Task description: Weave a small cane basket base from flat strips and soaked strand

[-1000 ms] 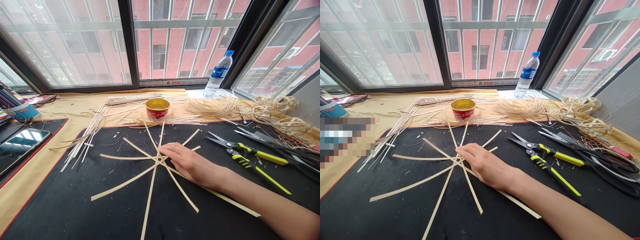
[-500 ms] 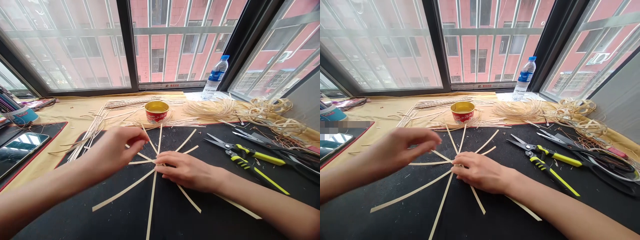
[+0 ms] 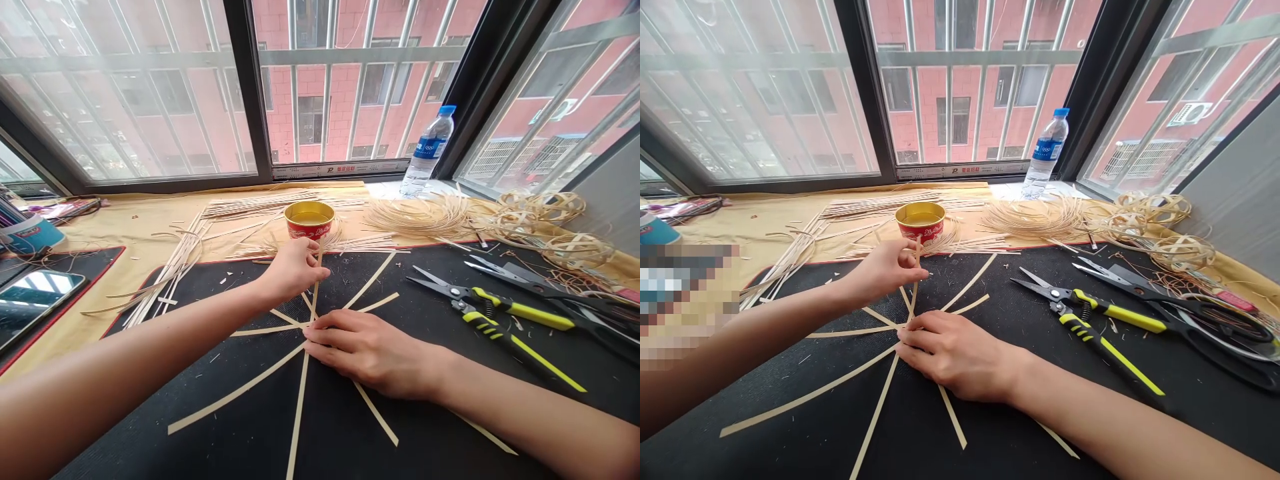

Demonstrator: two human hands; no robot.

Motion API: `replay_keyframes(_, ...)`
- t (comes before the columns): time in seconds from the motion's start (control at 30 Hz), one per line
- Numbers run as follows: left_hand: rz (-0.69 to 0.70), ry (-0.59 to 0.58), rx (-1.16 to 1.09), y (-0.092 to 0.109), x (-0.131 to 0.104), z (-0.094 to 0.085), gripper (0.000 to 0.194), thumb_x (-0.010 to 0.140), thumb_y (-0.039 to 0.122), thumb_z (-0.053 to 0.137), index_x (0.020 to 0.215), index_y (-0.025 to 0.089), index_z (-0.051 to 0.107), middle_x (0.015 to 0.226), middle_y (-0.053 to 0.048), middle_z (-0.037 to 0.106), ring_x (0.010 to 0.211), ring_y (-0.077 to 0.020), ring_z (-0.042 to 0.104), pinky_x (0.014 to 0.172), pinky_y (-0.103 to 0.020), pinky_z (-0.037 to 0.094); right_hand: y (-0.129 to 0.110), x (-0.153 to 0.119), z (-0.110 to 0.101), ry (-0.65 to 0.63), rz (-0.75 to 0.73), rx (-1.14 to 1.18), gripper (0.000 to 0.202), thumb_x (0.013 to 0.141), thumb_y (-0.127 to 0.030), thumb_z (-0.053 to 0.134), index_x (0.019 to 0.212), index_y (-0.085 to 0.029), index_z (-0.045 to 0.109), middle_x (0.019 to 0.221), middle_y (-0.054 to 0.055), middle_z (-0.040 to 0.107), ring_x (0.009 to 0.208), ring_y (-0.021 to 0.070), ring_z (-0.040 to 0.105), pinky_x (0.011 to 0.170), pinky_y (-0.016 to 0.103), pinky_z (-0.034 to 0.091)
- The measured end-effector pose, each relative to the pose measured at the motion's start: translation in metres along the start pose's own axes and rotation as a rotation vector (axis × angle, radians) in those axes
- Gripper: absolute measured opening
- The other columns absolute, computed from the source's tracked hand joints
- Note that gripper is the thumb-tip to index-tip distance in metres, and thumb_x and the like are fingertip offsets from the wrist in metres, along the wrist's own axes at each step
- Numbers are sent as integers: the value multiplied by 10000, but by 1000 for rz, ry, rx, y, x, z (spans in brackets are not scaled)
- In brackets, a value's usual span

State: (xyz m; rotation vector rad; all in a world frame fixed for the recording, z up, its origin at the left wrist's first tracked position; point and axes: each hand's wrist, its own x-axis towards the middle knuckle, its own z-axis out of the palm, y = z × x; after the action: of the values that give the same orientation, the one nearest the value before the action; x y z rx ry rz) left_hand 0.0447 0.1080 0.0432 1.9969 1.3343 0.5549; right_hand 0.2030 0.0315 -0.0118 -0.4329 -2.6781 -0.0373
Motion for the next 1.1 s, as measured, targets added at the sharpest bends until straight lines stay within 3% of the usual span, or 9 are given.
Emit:
replay_keyframes(0.07,-10,25,39,1,-5,-2,69,713,209,652,733,143,655,629,-11,642,639,-168,619,597,-251,456,0,-1,1,15,2,-13,276,927,-87,465,1169,-69,598,1102,137,693,1073,224,594,875,366,528)
replay_keyframes(0.17,-44,90,122,-2,-15,-3,184,736,248,632,568,172,623,583,-27,621,596,-184,582,593,-283,429,0,-1,1,35,-4,-2,267,932,-92,455,1145,-60,612,1096,132,701,1040,233,595,843,373,538)
replay_keyframes(0.37,-94,200,126,-12,-23,-7,178,709,248,657,551,188,599,611,-44,629,681,-222,614,664,-309,461,0,-1,1,44,-15,1,255,931,-82,454,1130,-79,614,1086,133,705,1024,204,604,862,357,535)
replay_keyframes(0.5,-105,226,-59,-24,-18,-4,124,698,224,666,630,176,574,642,-34,645,689,-203,649,660,-296,503,0,-1,2,45,-13,8,265,935,-88,449,1146,-82,609,1093,131,706,1033,203,604,867,361,537)
replay_keyframes(0.6,-79,248,-246,-30,-15,2,124,739,189,631,800,164,526,775,-61,690,746,-188,685,707,-306,538,0,-1,3,43,-15,17,270,939,-86,435,1141,-75,613,1110,128,704,1038,208,595,876,360,536)
replay_keyframes(0.7,-25,189,-408,-30,-14,1,253,785,168,590,1001,149,459,855,-93,720,776,-179,706,750,-345,558,1,-1,3,46,-17,13,269,936,-91,439,1132,-69,621,1125,113,703,1027,216,589,875,354,535)
replay_keyframes(0.77,25,107,-463,-27,-12,-5,299,772,191,628,1021,137,471,863,-107,733,808,-189,710,785,-368,557,1,-2,2,48,-15,10,267,931,-91,448,1131,-66,624,1128,104,704,1017,218,587,873,349,533)
replay_keyframes(0.93,159,-45,-382,-23,-4,-24,250,653,288,766,780,118,634,821,-86,737,811,-210,695,792,-338,540,1,-2,2,43,-2,6,265,924,-88,459,1126,-64,627,1134,105,702,1009,216,588,873,342,528)
replay_keyframes(1.1,318,-12,-175,-8,-3,-31,137,661,265,746,654,136,701,753,-49,710,782,-198,650,774,-319,506,-1,-3,2,49,14,-3,265,929,-94,459,1134,-71,625,1137,96,702,1060,229,576,896,356,518)
